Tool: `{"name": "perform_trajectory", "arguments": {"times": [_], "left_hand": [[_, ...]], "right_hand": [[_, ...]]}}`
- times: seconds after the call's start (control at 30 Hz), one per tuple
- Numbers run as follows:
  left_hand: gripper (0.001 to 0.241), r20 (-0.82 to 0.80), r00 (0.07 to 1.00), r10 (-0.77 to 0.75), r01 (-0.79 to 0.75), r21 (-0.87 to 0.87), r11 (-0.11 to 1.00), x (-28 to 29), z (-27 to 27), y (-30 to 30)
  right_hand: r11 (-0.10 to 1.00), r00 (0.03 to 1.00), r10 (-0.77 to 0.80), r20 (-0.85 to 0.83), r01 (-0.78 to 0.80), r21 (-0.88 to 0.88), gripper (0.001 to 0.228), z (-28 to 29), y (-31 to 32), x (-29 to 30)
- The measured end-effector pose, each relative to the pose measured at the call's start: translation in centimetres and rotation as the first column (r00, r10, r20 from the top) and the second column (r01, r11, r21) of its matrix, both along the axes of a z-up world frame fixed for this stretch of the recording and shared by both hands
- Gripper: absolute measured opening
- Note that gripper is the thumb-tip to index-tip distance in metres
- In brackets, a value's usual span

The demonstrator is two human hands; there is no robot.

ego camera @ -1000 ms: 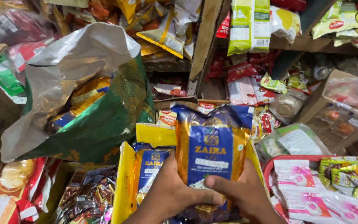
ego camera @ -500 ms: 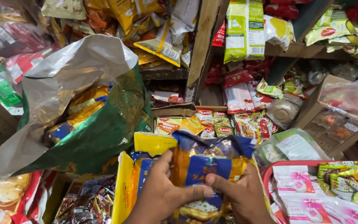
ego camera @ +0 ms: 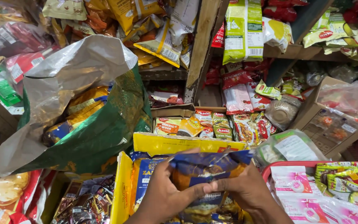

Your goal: The recorder is organizing several packets of Zaira brand rice into a yellow crate and surrounding storage areas.

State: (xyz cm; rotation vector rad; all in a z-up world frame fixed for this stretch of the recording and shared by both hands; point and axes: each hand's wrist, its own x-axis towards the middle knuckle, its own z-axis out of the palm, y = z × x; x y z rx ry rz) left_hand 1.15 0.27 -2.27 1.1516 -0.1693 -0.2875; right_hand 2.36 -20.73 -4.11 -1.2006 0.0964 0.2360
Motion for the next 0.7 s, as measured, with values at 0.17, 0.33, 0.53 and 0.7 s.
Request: {"name": "perform_trajectory", "arguments": {"times": [0.17, 0.33, 0.53, 0.7], "left_hand": [[0.04, 0.296, 0.936, 0.191, -0.248, 0.169, 0.954, -0.1, -1.9, -0.1], [0.034, 0.163, 0.972, 0.169, -0.196, 0.172, 0.965, 0.3, -1.5, 0.4], [0.029, 0.357, 0.934, 0.021, -0.022, -0.003, 1.0, 0.8, -1.6, 0.7], [0.033, 0.246, 0.969, 0.027, -0.027, -0.003, 1.0, 0.3, -1.6, 0.4]], "right_hand": [[0.98, 0.998, 0.058, 0.029, -0.051, -0.195, 0.076, -0.8, -0.6, 0.3], [0.98, 0.992, 0.066, 0.104, -0.045, -0.194, 0.062, -0.3, 0.7, -0.6], [1.0, 0.992, 0.01, 0.127, -0.009, -0.013, 0.056, 0.0, 0.2, -0.6], [0.961, 0.871, 0.187, 0.454, -0.066, -0.27, 0.019, -0.3, -1.0, 0.1]]}}
